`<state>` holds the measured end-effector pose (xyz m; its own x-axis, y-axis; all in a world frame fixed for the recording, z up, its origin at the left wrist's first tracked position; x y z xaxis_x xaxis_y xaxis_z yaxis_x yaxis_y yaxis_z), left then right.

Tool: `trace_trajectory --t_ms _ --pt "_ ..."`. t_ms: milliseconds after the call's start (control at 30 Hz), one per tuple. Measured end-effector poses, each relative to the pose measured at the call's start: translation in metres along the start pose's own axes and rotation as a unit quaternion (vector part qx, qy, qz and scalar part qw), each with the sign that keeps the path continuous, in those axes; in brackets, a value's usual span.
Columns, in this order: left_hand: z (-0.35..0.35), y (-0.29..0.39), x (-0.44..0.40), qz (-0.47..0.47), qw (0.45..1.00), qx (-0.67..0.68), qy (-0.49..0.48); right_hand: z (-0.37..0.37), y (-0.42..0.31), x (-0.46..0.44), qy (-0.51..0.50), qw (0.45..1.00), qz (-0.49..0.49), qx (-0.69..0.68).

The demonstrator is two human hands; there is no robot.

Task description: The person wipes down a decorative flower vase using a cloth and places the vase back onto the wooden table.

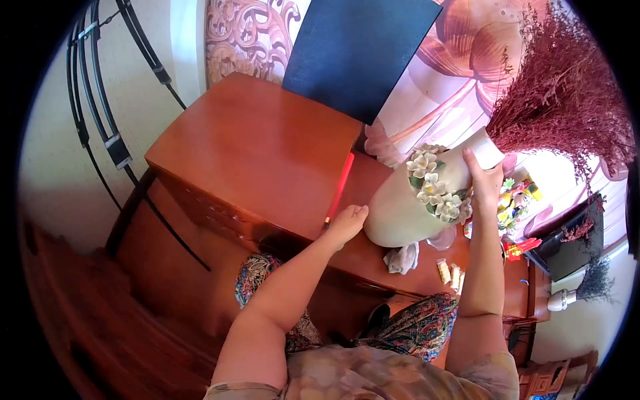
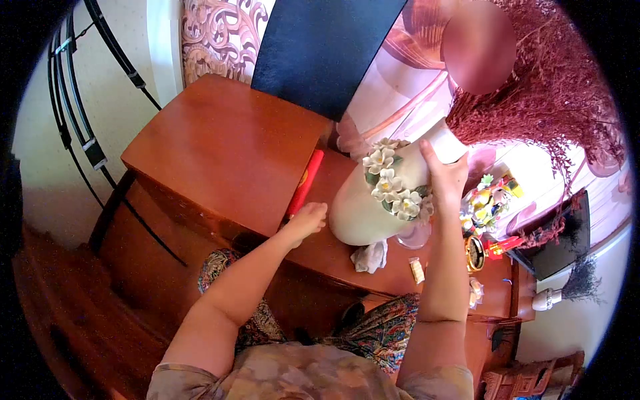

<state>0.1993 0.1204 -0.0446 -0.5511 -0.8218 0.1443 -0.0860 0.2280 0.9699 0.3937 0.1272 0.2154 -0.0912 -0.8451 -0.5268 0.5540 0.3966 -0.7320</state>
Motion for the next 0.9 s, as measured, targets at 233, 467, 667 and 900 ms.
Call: trace_trajectory --t_ms 233,467,667,900 --pt "-0.019 -0.012 0.012 0.136 0.987 0.054 -0.073 0.001 -0.010 0.001 0.000 0.999 -0.010 -0.031" --pt "-0.039 -0.032 0.009 0.178 0.962 0.199 -0.059 0.011 -0.059 -0.021 -0.017 0.995 0.012 -0.093" --pt "-0.039 0.010 0.018 0.010 0.937 0.323 -0.133 0.010 -0.118 -0.056 -0.050 0.995 0.033 -0.075" --pt "-0.001 0.053 0.041 -0.126 0.927 0.341 -0.093 -0.017 -0.173 -0.092 -0.050 0.992 0.071 -0.095"
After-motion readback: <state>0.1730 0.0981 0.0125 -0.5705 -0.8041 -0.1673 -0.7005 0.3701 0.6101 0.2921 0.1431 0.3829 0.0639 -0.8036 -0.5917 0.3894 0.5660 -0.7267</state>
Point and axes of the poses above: each hand's wrist, its own x-axis away from the middle knuckle, its own z-axis out of the back of the hand, y = z × x, the point moved 6 cm from there along -x, towards the middle knuckle, and after that the axes turned 13 degrees about -y, right-handed, at the moved point
